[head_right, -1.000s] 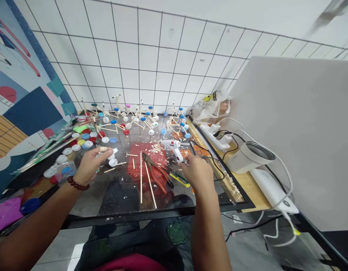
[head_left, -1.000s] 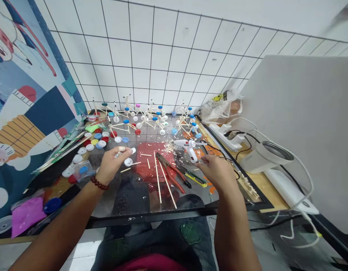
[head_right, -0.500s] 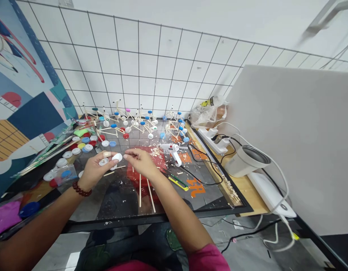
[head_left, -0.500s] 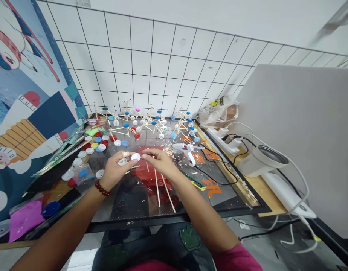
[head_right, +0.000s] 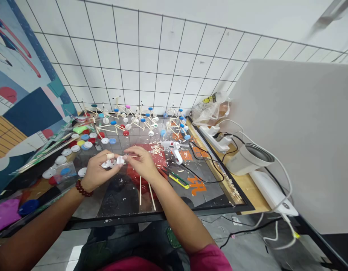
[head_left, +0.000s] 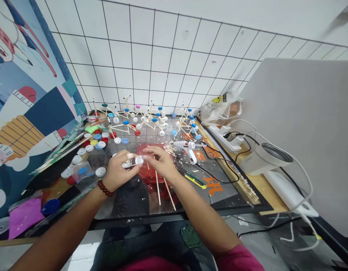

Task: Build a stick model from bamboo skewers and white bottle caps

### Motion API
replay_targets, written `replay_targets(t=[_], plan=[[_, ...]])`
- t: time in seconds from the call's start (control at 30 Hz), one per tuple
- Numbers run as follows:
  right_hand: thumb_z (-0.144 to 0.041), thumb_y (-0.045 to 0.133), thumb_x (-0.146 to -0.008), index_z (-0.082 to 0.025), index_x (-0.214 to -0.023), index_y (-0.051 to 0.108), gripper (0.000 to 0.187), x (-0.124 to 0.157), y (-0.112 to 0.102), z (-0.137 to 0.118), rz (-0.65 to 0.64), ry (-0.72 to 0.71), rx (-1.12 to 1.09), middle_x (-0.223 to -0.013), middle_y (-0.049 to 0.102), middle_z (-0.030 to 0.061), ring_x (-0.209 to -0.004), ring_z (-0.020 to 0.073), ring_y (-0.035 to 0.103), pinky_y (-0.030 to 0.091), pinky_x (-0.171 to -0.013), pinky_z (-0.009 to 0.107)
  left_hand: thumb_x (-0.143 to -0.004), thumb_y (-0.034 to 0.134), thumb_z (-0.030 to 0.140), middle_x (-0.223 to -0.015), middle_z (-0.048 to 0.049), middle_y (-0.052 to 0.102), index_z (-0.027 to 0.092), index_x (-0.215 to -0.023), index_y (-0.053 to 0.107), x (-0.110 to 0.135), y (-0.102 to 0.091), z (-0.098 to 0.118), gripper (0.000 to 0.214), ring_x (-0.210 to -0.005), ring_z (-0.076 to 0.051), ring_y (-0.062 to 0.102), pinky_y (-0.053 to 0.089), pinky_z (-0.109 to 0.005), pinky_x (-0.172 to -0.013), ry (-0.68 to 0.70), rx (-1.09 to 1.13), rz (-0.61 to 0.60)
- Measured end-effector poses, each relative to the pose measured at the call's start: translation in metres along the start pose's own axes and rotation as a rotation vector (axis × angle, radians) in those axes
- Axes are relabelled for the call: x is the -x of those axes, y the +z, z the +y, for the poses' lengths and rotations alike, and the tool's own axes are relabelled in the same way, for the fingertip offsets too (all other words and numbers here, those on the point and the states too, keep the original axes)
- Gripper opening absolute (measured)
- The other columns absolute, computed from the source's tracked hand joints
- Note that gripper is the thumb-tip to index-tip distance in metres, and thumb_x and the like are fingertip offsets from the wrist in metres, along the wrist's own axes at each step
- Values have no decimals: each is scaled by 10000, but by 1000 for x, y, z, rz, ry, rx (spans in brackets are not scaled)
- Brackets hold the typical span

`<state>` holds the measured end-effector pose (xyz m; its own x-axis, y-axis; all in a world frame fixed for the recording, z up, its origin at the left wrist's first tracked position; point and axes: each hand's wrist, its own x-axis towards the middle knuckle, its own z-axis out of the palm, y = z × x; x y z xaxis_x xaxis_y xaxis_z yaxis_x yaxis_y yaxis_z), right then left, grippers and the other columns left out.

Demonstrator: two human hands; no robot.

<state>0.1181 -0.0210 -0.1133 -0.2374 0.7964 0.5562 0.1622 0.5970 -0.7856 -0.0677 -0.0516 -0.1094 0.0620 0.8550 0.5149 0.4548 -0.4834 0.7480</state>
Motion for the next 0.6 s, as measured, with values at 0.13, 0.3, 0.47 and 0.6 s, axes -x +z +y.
replay_targets(t=[0.13, 0.3, 0.47, 0.6], plan=[[-325, 653, -880, -205, -844, 668, 126, 13, 4, -11, 110, -240, 400, -853, 692, 41, -839, 184, 605, 448, -791, 343, -691, 746, 348, -652, 17, 536, 175, -748, 690, -10, 1, -1, 191, -596, -113, 477, 393, -241, -563, -518, 517, 177], [-269, 563, -942, -200, -898, 652, 121, 22, 30, -16, -125, -536, 791, -819, 674, 29, -790, 182, 544, 347, -689, 342, -689, 714, 272, -630, 28, 530, 155, -704, 617, -18, -4, 4, 152, -556, -87, 474, 386, -199, -490, -822, 897, 282], [-188, 508, -969, -187, -1052, 619, 139, 18, 45, -18, -186, -704, 928, -891, 661, 49, -765, 176, 500, 298, -654, 346, -755, 633, 222, -637, 17, 570, 158, -760, 612, -17, -7, 23, 68, -531, -91, 499, 398, -206, -464, -910, 1072, 149], [-170, 497, -972, -201, -1127, 590, 183, 19, 43, -21, -158, -803, 960, -1006, 668, 60, -784, 173, 505, 289, -644, 349, -783, 617, 231, -660, 14, 599, 170, -759, 602, -12, -4, 32, 66, -570, -97, 542, 476, -224, -571, -924, 1078, 108]])
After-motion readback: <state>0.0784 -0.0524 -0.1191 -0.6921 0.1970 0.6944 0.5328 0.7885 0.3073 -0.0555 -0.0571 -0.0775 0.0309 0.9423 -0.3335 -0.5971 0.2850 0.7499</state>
